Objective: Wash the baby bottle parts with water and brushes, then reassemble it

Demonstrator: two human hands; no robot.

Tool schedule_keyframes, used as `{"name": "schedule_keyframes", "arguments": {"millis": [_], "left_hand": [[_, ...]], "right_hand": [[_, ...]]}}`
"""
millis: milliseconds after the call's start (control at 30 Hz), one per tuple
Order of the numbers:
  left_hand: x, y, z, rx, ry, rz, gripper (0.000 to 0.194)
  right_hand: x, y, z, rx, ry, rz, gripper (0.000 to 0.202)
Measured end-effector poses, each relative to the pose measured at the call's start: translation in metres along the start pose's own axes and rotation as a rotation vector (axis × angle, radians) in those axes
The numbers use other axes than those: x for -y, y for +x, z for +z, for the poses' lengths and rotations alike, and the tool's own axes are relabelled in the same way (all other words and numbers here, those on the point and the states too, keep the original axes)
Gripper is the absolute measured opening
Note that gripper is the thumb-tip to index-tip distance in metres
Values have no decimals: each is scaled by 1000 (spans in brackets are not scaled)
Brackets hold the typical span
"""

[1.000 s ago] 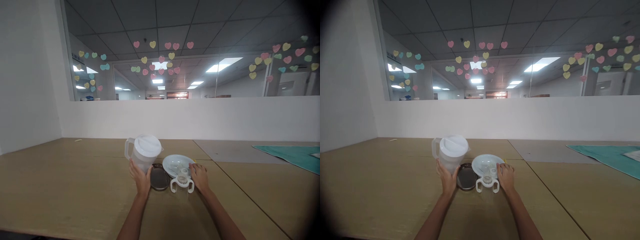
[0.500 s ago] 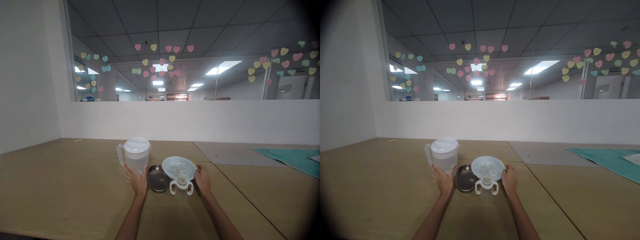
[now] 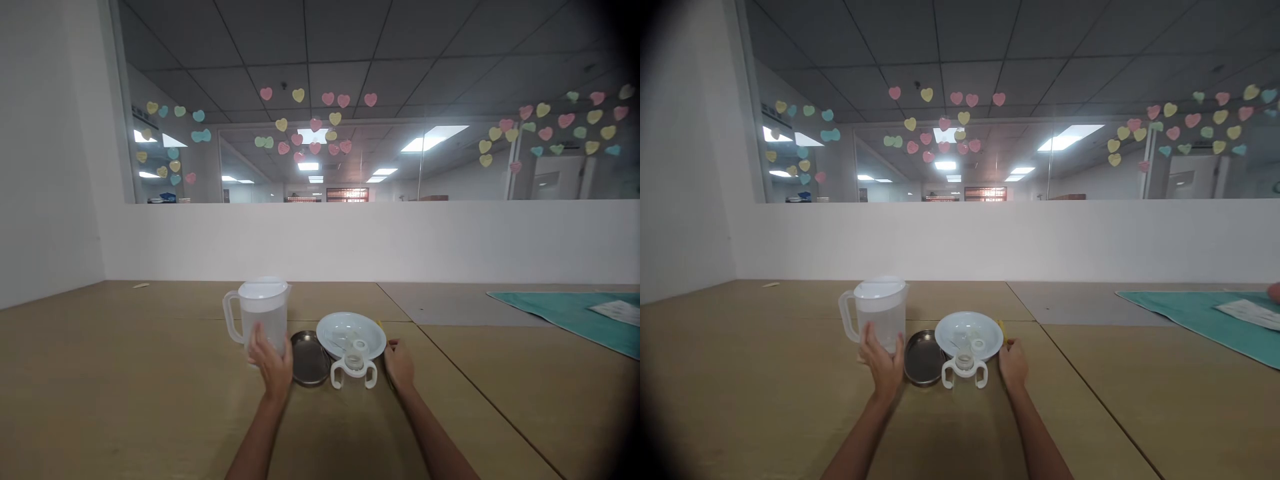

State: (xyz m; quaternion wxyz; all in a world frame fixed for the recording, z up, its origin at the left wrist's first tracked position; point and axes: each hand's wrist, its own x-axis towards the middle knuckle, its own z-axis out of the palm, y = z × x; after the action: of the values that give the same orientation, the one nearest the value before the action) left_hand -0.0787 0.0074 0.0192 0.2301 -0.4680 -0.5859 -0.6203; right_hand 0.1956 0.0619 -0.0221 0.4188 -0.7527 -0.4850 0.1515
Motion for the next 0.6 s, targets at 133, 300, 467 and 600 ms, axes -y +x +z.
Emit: {"name": "schedule_keyframes", "arguments": {"millis": [133, 300, 467, 600], "left_hand": [[-36, -4, 18, 415, -253, 290, 32], [-78, -1, 46, 959, -191, 374, 30], [-68, -14, 51, 1149, -231, 408, 34], [-58, -24, 45, 983, -308, 393, 34]], "right_hand": [[0, -2, 5, 47, -72, -74, 28], [-1, -3, 6, 38, -102, -102, 24], [-5, -1, 6, 12, -97, -105, 25], [-5, -1, 6, 14, -70, -120, 25]]}}
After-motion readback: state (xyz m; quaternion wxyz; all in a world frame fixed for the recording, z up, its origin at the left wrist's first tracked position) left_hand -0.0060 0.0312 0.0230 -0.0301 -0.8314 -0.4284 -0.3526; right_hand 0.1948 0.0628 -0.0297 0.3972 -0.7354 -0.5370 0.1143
